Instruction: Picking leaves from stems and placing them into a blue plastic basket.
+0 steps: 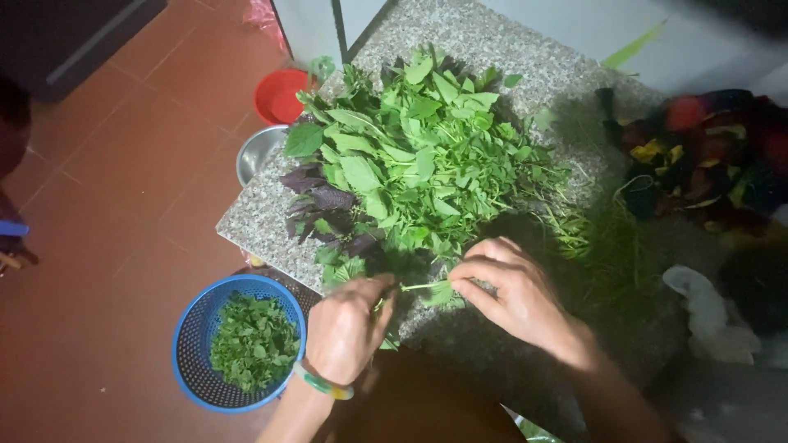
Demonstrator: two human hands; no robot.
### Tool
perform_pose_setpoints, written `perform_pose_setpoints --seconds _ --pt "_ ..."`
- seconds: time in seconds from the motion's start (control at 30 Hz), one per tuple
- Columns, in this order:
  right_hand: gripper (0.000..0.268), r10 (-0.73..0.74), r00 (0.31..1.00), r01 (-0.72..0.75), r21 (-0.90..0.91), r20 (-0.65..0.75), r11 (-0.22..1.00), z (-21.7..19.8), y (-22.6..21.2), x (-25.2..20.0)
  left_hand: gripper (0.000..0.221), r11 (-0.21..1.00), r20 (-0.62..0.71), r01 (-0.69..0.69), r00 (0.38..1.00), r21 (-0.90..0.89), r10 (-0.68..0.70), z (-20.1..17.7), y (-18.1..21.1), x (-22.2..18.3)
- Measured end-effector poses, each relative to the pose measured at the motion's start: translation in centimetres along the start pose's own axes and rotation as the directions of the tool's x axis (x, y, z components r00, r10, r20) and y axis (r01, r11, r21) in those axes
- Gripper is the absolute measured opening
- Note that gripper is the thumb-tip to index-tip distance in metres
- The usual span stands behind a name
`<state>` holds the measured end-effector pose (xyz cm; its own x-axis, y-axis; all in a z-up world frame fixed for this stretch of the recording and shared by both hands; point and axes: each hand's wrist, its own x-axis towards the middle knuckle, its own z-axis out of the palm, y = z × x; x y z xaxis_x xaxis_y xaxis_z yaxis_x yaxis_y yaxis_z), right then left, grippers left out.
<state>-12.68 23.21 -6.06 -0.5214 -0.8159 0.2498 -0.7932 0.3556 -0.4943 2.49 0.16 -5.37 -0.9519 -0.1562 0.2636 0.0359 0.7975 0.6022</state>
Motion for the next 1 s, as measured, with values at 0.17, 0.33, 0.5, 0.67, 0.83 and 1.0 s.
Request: perform_pose_setpoints --seconds 0.17,0.33,0.5,0.67,0.83,1.0 --pt "0.017 0.013 0.998 -0.009 0.071 -0.056 0.997 -0.7 -0.8 -0.1 0.016 1.0 0.091 0.025 0.996 -0.008 -0.024 0.5 -0.3 -0.6" --pt "0.014 -0.006 0.997 0.009 0.042 -0.071 0.999 0.1 -0.2 -0.5 0.015 0.791 -0.01 0.287 0.938 -0.541 -0.347 0.8 -2.0 -1.3" --pt "0.016 0.016 0.997 -0.017 -0.015 -0.07 1.0 -0.4 0.3 -0.9 0.019 0.938 -0.071 0.104 0.988 -0.33 -0.134 -1.8 -0.9 -0.3" --pt "0.014 -0.023 0.997 0.028 0.077 -0.068 0.997 -1.2 -2.9 0.3 0.021 0.978 0.064 -0.07 0.994 -0.198 0.084 -0.2 1.6 0.1" --pt "0.01 -0.03 1.0 0.029 0.097 0.005 0.995 -2.3 -2.0 -1.0 0.017 0.81 0.027 0.207 0.973 -0.549 -0.231 2.5 0.3 -0.9" --pt "0.021 0.409 0.912 -0.399 -0.212 0.007 0.892 -5.9 5.4 -3.7 0.02 0.805 0.005 0.321 0.93 -0.498 -0.368 -1.1 -1.7 -0.1"
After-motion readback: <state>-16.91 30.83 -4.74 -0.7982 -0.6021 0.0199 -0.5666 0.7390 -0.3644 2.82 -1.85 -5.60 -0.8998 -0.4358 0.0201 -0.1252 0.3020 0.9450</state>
